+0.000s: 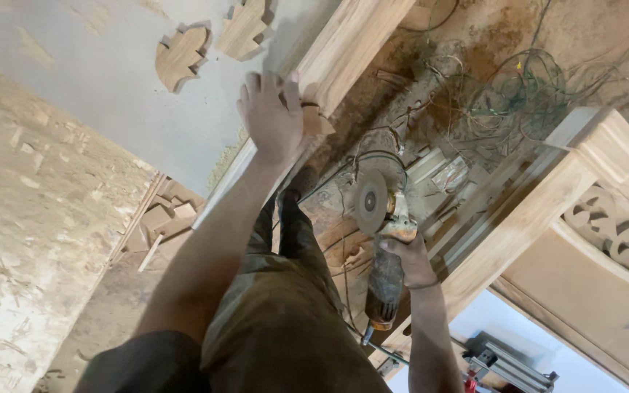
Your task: The person holds an angle grinder and runs its disc along the edge of a long wooden board, smoothing the surface. They hold a small wooden piece in the other hand and occasionally rub a sanding block along the board, repositioning their grip as they work along the length.
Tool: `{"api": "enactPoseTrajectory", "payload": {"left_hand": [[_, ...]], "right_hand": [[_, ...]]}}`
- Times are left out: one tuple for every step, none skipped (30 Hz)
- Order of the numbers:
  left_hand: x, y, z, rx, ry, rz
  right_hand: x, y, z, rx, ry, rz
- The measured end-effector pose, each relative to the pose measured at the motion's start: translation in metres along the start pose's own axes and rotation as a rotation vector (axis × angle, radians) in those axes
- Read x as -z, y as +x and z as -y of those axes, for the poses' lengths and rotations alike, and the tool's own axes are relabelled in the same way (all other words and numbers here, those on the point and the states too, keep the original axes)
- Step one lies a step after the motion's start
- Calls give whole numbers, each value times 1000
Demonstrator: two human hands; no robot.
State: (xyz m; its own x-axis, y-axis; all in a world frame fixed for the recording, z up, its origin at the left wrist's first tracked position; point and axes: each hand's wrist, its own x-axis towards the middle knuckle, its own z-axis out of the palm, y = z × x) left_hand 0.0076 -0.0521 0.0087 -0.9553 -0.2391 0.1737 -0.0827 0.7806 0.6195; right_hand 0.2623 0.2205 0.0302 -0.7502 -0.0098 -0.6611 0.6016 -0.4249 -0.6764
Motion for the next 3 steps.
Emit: {"api": "enactPoseTrajectory", "payload": {"left_hand": [[-5, -1, 0, 0, 3, -13], [-13, -6, -1, 5, 2, -21], [-22, -9, 0, 7, 1, -28]], "right_hand": [[-4, 0, 2, 6, 39, -15], [-8, -5, 2, 8, 75, -36], [-14, -10, 0, 11, 112, -58]]}}
